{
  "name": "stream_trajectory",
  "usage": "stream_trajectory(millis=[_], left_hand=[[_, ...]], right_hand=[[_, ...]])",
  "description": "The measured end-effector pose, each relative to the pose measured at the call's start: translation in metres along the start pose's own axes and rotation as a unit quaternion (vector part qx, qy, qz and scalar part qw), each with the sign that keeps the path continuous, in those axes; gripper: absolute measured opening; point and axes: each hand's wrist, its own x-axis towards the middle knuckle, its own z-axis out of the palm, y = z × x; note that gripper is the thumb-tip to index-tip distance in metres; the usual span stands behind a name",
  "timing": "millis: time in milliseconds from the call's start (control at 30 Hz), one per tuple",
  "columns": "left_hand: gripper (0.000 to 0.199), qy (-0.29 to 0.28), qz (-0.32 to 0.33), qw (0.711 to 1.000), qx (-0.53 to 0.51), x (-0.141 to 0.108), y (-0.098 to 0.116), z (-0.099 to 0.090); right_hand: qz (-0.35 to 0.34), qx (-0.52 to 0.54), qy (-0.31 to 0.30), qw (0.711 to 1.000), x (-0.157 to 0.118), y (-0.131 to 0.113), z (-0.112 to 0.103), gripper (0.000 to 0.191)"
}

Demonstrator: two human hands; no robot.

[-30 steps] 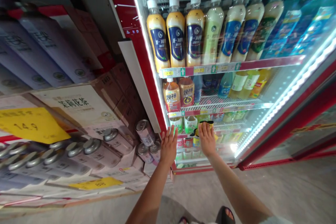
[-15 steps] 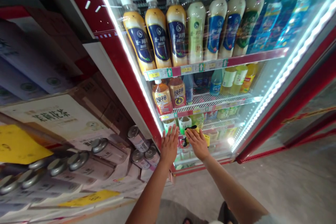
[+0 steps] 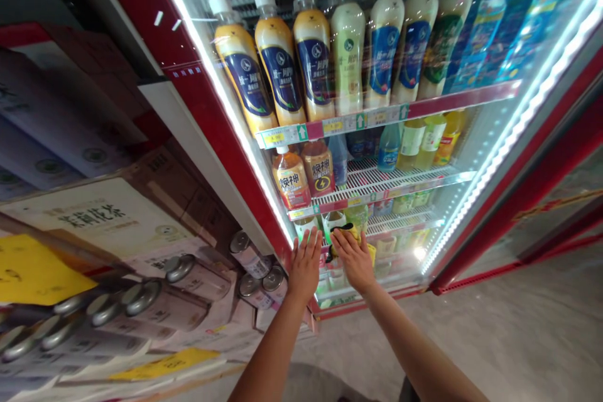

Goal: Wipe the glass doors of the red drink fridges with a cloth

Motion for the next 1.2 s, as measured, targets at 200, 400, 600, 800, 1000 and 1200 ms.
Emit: stream_trajectory(millis=[200, 400, 600, 800, 1000, 1200], left_hand=[[0.086, -0.001, 0.000, 1.000, 0.001, 0.001, -0.001, -0.002], [0.084, 0.008, 0.000, 1.000, 0.009, 0.003, -0.003, -0.003], [0.087, 0.016, -0.001, 1.000, -0.009, 0.006, -0.001, -0.002], [0.083, 0.007, 0.035, 0.998, -0.054, 0.012, 0.009, -0.003], [0.080, 0.007, 0.080, 0.994, -0.076, 0.032, 0.022, -0.002], [0.081, 0.008, 0.091, 0.992, -0.085, 0.042, 0.037, -0.001]], right_hand=[[0.161, -0.012, 0.096, 0.982, -0.013, 0.020, 0.026, 0.088], [0.191, 0.023, 0.112, 0.975, -0.007, -0.013, 0.045, 0.096], [0.204, 0.079, 0.178, 0.959, 0.016, 0.041, 0.021, 0.089], [0.381, 0.106, 0.250, 0.884, 0.011, 0.012, 0.041, 0.086], [0.418, 0.171, 0.276, 0.849, 0.036, 0.056, 0.017, 0.071], [0.486, 0.203, 0.308, 0.792, 0.022, 0.079, 0.020, 0.076]])
